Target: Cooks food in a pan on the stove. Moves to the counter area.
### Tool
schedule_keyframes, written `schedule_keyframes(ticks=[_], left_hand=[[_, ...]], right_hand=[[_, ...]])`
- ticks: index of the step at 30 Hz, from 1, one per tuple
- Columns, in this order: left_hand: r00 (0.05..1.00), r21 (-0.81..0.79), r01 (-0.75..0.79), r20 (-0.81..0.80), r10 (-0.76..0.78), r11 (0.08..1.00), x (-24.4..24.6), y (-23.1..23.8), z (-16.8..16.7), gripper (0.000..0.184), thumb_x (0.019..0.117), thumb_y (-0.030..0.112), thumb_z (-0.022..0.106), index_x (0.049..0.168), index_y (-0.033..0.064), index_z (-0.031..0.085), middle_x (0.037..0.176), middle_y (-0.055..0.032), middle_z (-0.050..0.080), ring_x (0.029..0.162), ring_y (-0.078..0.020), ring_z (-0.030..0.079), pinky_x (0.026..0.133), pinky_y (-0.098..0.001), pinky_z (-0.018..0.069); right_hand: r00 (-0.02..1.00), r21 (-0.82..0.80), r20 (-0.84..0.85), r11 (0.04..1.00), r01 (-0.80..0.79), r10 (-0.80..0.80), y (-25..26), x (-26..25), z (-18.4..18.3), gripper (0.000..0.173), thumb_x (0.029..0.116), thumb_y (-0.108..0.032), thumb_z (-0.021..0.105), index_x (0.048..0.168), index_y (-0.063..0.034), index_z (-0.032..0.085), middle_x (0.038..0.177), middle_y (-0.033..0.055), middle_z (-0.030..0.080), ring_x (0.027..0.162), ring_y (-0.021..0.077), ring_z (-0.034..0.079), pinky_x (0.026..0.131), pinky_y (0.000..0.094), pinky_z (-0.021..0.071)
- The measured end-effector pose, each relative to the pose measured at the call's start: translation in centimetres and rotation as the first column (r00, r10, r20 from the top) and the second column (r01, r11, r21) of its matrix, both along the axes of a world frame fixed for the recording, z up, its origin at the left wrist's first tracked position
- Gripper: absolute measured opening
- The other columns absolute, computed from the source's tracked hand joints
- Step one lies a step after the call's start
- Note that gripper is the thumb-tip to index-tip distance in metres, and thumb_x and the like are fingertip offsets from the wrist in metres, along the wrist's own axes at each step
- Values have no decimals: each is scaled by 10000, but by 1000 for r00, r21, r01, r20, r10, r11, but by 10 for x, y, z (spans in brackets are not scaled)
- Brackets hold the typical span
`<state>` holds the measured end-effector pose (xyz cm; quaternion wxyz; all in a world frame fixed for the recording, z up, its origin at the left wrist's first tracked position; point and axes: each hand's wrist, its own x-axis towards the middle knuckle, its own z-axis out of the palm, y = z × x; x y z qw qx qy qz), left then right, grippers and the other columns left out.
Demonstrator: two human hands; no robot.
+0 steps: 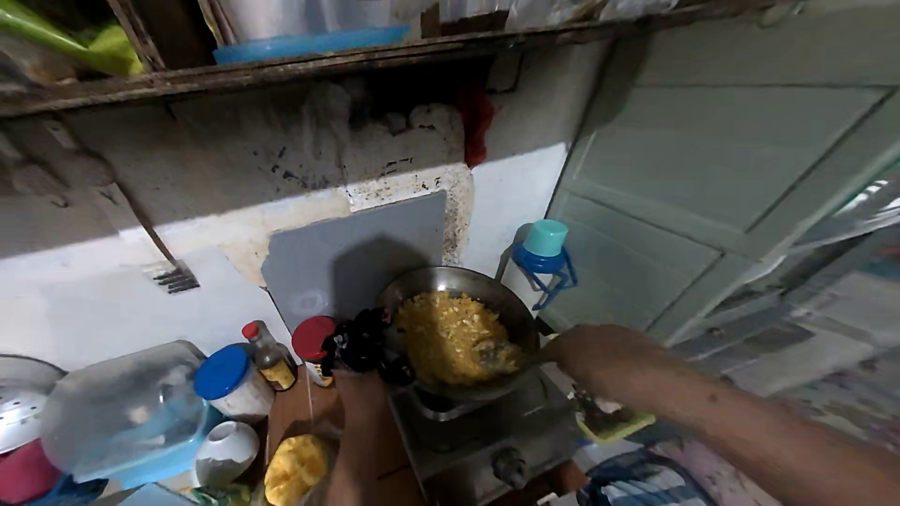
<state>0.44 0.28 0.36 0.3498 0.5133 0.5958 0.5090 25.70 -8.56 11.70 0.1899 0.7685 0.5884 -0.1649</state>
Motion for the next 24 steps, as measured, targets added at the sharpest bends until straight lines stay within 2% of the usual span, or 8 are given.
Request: schedule_keyframes(ticks=[5,8,10,13,17,19,22,24], left_hand=[[999,-9,-15,45,15,1000,1,0,-1,453,915,4,697,1309,-133,519,1203,-247,629,1132,-256,616,1000,-376,502],[999,-1,-15,28,15,1000,1,-2,1,439,902,-11,704,1291,-128,538,1188,-242,639,1119,-249,625,994,-376,506],[999,23,-5,42,4,1000,0,-4,1,448,891,-29,702,1289,-140,529,1171,-243,639,1104,-238,624,990,-362,503],[998,26,-9,66,7,1000,1,-3,3,442,885,-28,711,1280,-129,538,1151,-224,649,1074,-212,637,966,-344,519],[999,36,11,43,-13,999,1,-1,0,408,921,-3,675,1287,-120,535,1153,-228,639,1076,-221,629,965,-362,519],[999,31,12,34,-13,999,0,-4,3,410,914,3,684,1280,-116,543,1132,-221,646,1054,-213,636,948,-364,523],[997,38,-6,72,3,999,0,-4,5,427,897,-1,708,1278,-104,543,1117,-199,652,1039,-194,639,934,-349,529],[996,38,-16,92,12,999,3,-2,3,406,884,-18,723,1248,-99,563,1085,-193,659,1007,-194,648,908,-357,543]], right_hand=[[989,26,-151,1000,-7,11,15,-41,-24,327,1067,-119,477,1347,-31,620,1320,269,617,1237,473,590,998,645,476],[993,135,-99,988,73,-60,35,-17,-43,315,1036,-77,529,1327,-13,630,1329,265,616,1225,476,597,983,650,488],[993,163,-65,981,106,-97,34,10,-44,317,1051,-122,525,1338,-82,653,1342,228,627,1234,445,602,990,640,485],[998,74,-62,997,35,-30,10,9,-27,316,1058,-155,514,1332,-99,662,1279,231,657,1193,449,620,969,649,489],[993,-23,-115,1000,-4,2,7,-43,-24,313,1055,-95,494,1326,-9,624,1306,277,620,1225,479,594,987,648,483],[994,52,-109,998,19,-13,18,-39,-37,302,1042,-70,516,1307,5,639,1294,274,629,1209,473,606,991,633,490],[985,208,-169,975,79,-44,17,1,-48,332,1052,-163,550,1363,-111,653,1272,225,662,1184,432,632,1001,613,496],[957,314,-280,934,168,-77,3,21,-48,283,1047,-216,591,1266,-70,696,1139,213,703,1062,399,673,946,597,513]])
